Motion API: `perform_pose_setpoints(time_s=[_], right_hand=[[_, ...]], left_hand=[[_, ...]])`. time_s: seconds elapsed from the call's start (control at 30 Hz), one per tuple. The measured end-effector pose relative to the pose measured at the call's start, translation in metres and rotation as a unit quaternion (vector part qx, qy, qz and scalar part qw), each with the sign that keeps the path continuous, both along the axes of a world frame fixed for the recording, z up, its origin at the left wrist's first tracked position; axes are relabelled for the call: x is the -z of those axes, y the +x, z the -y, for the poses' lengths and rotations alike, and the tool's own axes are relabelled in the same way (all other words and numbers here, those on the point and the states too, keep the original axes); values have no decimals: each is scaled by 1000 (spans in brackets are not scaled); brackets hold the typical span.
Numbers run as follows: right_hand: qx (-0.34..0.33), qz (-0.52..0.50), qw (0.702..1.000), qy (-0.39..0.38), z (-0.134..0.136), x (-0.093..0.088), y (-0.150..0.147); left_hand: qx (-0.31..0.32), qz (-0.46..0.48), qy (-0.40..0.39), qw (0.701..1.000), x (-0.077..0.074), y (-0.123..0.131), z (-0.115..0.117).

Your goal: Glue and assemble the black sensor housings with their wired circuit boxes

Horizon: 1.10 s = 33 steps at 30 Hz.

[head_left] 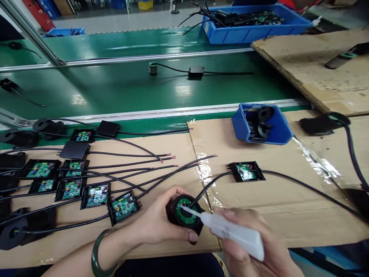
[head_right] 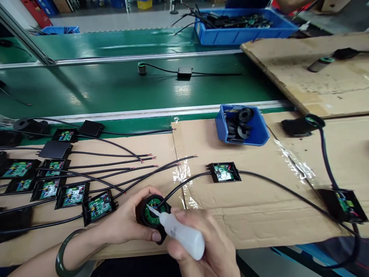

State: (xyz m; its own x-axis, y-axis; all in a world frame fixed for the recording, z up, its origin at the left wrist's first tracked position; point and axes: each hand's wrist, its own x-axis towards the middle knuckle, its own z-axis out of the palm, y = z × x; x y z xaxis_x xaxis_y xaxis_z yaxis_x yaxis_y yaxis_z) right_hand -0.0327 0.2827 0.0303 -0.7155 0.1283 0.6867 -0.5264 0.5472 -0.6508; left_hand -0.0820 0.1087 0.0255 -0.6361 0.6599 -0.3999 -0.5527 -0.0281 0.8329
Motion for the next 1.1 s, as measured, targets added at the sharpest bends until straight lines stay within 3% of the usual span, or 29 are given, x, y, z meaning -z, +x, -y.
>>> perform_pose_setpoints(time_s=[0.2, 0.47, 0.8, 1.1], right_hand=[[-59, 14, 997, 50, -4, 0, 2], [-62, 32, 992, 101, -10, -6, 1], [-53, 28, 997, 48, -1, -5, 2], [-46, 21, 989, 136, -9, -4, 2]], left_hand=[[0, 24, 23, 999, -2, -1, 0], [-9, 36, 31, 999, 3, 2, 0], [-15, 37, 24, 999, 3, 0, 0], [-6, -9, 17, 1000, 7, 2, 2]])
